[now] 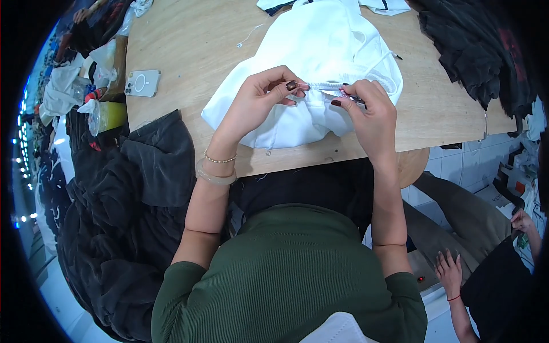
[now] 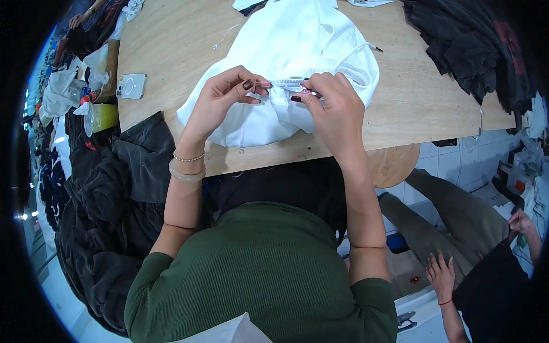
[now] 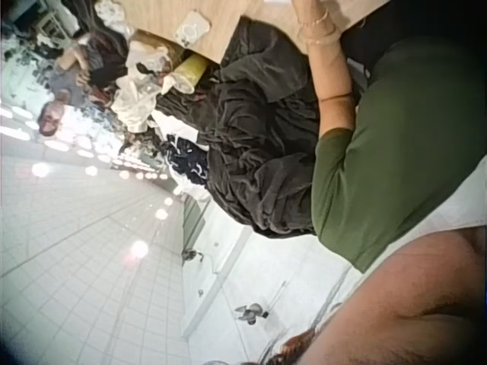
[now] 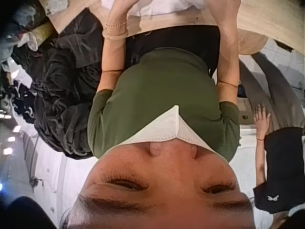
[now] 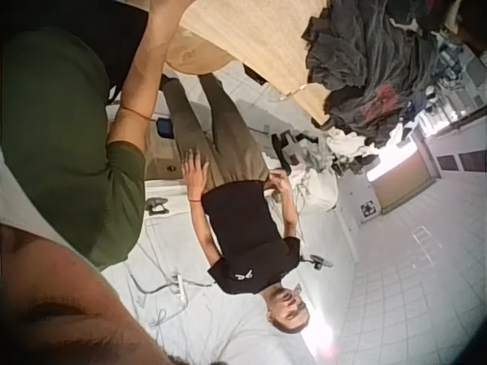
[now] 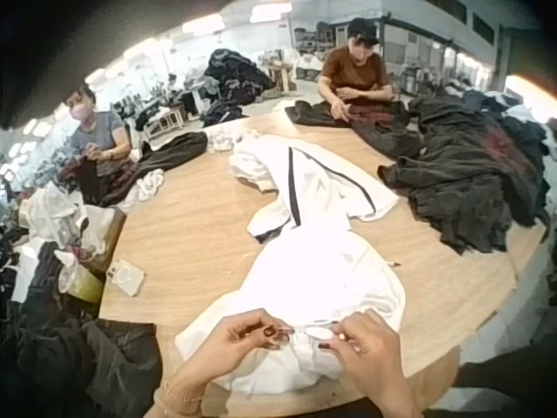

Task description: The person is using small thread snips to trim excess threads from the waistband and seams of a white garment at a textile workshop workbench.

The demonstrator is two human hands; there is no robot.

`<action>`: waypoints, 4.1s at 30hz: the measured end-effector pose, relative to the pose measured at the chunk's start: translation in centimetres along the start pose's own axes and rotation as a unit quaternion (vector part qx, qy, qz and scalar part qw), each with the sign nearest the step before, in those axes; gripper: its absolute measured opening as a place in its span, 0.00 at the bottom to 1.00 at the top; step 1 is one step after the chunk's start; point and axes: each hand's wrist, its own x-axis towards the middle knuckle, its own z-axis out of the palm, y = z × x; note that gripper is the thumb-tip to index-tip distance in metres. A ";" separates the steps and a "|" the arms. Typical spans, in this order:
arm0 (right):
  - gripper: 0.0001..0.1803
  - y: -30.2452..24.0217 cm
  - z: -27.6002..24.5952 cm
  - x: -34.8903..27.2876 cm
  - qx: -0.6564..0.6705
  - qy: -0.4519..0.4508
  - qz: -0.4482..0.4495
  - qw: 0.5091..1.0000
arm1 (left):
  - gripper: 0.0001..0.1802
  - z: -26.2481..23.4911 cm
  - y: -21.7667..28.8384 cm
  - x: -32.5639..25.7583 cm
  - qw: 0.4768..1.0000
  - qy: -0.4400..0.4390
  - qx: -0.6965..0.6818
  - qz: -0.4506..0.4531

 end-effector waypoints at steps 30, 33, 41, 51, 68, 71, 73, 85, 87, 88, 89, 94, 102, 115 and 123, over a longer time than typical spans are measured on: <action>0.09 -0.9 0.4 0.5 -0.106 -0.029 -0.110 0.988 | 0.08 -0.6 0.1 0.6 1.000 0.011 -0.009 0.006; 0.09 -0.5 0.2 0.5 -0.096 0.007 -0.098 0.990 | 0.08 -0.6 0.2 0.5 1.000 0.007 -0.012 0.003; 0.10 -0.2 0.4 0.8 -0.102 -0.001 -0.109 0.989 | 0.07 -0.5 0.3 0.5 1.000 -0.002 -0.027 0.015; 0.09 0.5 0.8 1.3 -0.071 -0.019 -0.113 0.991 | 0.08 -0.9 -0.9 0.7 0.989 0.000 -0.118 0.086; 0.09 0.7 1.2 1.5 0.031 -0.039 -0.031 0.998 | 0.06 -1.4 -1.5 0.9 0.970 -0.039 -0.200 0.132; 0.09 0.6 1.3 1.4 0.027 -0.033 -0.038 0.998 | 0.06 -1.4 -1.1 0.8 0.970 -0.028 -0.211 0.118; 0.09 0.4 1.3 1.3 0.025 -0.027 -0.044 0.998 | 0.07 -1.4 -1.0 0.7 0.973 -0.011 -0.204 0.105; 0.10 -1.4 1.8 1.6 -0.118 -0.002 -0.138 0.983 | 0.06 -1.3 -1.3 0.8 0.972 -0.012 -0.211 0.100; 0.10 -1.6 1.8 1.7 -0.127 -0.004 -0.147 0.981 | 0.07 -1.3 -1.2 0.8 0.973 -0.007 -0.207 0.098; 0.10 -1.6 1.8 1.7 -0.127 -0.004 -0.148 0.981 | 0.07 -1.3 -1.2 0.8 0.973 -0.006 -0.207 0.099; 0.10 -1.6 1.8 1.7 -0.131 -0.007 -0.149 0.980 | 0.07 -1.4 -1.3 0.8 0.973 -0.007 -0.208 0.099; 0.10 -1.7 1.6 1.8 -0.133 -0.011 -0.150 0.980 | 0.07 -1.4 -1.3 0.9 0.972 -0.003 -0.215 0.097; 0.10 -1.8 1.7 1.7 -0.133 -0.016 -0.145 0.980 | 0.07 -1.4 -1.3 0.9 0.971 0.002 -0.219 0.101; 0.09 -1.9 1.8 1.9 -0.143 -0.023 -0.149 0.978 | 0.06 -1.2 -1.3 0.8 0.973 0.010 -0.213 0.092; 0.10 -1.5 0.9 2.0 0.103 -0.036 0.158 0.981 | 0.06 -1.3 -0.6 -0.4 0.964 0.136 0.175 0.143</action>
